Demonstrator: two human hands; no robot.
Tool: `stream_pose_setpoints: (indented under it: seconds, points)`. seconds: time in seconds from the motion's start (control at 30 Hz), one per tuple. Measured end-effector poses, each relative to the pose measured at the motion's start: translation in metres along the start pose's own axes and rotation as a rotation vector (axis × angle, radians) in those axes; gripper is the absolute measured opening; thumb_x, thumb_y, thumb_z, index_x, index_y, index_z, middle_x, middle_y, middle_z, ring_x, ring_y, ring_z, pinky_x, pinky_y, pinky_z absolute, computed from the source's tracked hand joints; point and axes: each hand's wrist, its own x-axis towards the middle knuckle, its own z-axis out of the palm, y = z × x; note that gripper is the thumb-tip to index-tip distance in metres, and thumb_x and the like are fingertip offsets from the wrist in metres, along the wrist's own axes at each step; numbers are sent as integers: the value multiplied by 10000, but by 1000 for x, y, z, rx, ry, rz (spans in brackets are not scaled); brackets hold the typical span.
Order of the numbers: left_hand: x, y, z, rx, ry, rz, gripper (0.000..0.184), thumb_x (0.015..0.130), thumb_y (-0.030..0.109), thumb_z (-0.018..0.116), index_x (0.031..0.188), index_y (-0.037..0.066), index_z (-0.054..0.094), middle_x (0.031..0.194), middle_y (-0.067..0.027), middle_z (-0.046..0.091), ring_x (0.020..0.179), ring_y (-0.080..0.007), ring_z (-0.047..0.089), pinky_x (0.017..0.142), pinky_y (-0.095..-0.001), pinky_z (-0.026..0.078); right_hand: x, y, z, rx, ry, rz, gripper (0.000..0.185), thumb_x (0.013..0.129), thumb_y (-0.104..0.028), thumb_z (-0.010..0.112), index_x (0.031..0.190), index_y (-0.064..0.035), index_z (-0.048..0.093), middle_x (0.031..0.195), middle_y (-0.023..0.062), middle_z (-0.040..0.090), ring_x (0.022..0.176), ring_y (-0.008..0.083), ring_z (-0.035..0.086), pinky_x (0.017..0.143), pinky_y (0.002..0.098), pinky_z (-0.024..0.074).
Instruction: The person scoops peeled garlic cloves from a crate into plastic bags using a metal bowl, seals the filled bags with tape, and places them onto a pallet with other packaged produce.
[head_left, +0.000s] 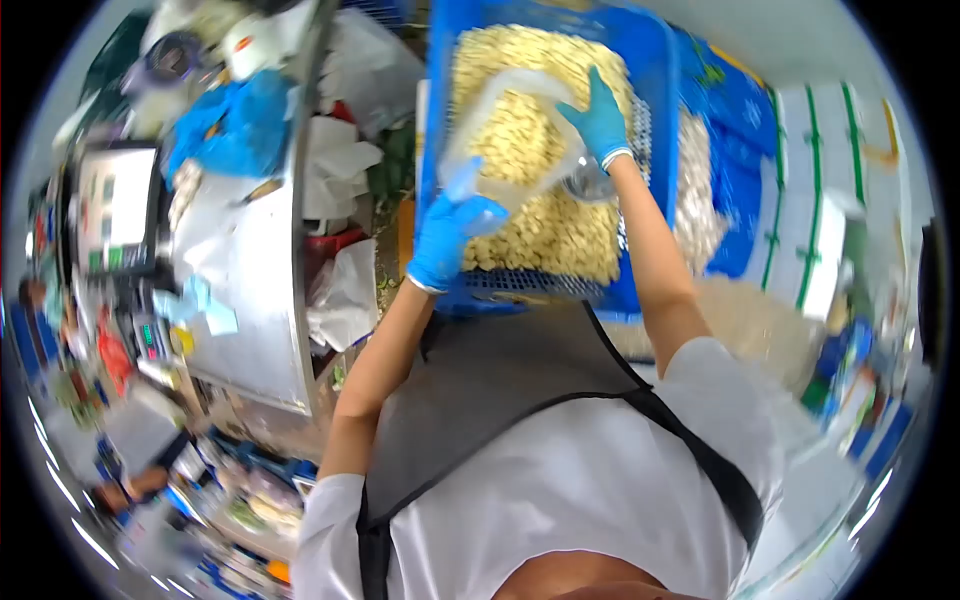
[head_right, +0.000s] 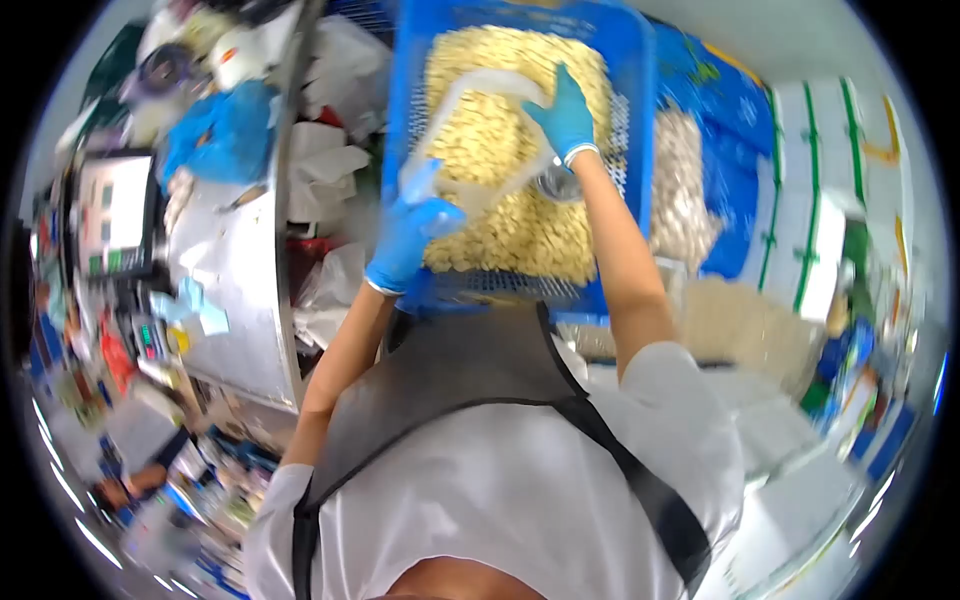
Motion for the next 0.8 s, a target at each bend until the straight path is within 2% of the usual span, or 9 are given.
stream_pose_setpoints:
  seconds: [0.07, 0.13, 0.17, 0.2, 0.23, 0.33, 0.43, 0.6, 0.8]
  points:
    - [-5, 0, -3, -91, 6, -60, 396, 871, 89, 589, 1262, 27, 571, 1059, -69, 625, 933, -171, 629, 851, -312, 527, 22, 53, 67, 28, -106, 110, 891, 734, -527, 716, 1374, 22, 431, 1262, 273, 555, 1159, 389, 546, 982, 423, 427]
    - [-3, -9, -17, 90, -68, 144, 254, 896, 138, 591, 1107, 5, 632, 1016, -69, 634, 895, -147, 628, 797, -280, 513, 46, 40, 52, -6, -493, 192, 609, 763, -529, 694, 1053, 7, 672, 985, 229, 684, 886, 362, 645, 797, 431, 495]
    - [1, -9, -23, -118, -39, -2, 237, 895, 131, 599, 1090, 1, 635, 969, -55, 634, 884, -134, 622, 783, -262, 504, 49, 54, 51, 236, -333, 131, 346, 823, -307, 673, 1070, -66, 690, 1008, 211, 679, 876, 334, 644, 793, 415, 502]
    - [-2, 5, -18, -194, -12, 50, 228, 897, 121, 603, 1086, -2, 634, 911, -41, 629, 841, -120, 612, 759, -248, 494, 48, 46, 7, -300, -82, -641, 287, 808, -46, 595, 1057, -130, 709, 975, 182, 680, 854, 312, 645, 780, 388, 513]
    - [4, 7, -25, -245, -58, 90, 206, 901, 122, 604, 1065, 4, 642, 895, -40, 627, 780, -106, 593, 726, -245, 483, 63, 50, -19, -251, -85, -682, 455, 746, 98, 506, 1073, -146, 707, 974, 173, 663, 865, 309, 642, 782, 368, 520]
    - [-18, 83, -6, -197, -68, 305, 149, 894, 108, 590, 982, 4, 652, 795, -49, 636, 688, -107, 582, 644, -226, 451, 59, -29, -85, 475, -116, -81, 218, 876, -89, 571, 1058, -12, 664, 985, 51, 620, 876, 143, 587, 747, 305, 488]
    - [-53, 142, 6, -296, -75, 392, 126, 902, 110, 557, 947, 15, 628, 849, -73, 641, 642, -120, 575, 629, -242, 458, 54, -124, -126, 921, -101, 48, 282, 919, -151, 551, 1150, 0, 610, 1061, 58, 625, 958, 149, 581, 848, 292, 467]
    - [-185, 202, 2, -272, -223, 415, 108, 855, 84, 598, 911, 11, 654, 801, -69, 639, 614, -106, 525, 581, -252, 437, 33, -224, -136, 1222, -310, -21, 379, 978, -248, 438, 1211, 17, 577, 1208, 74, 591, 1109, 163, 543, 970, 312, 417]
    - [-364, 202, -71, -10, -117, 523, 157, 764, 99, 648, 784, -39, 719, 768, -101, 680, 653, -111, 590, 543, -237, 429, -73, -376, -29, 1142, -985, -139, 381, 977, -293, 442, 1166, 7, 583, 1126, 68, 620, 1032, 159, 551, 958, 283, 390]
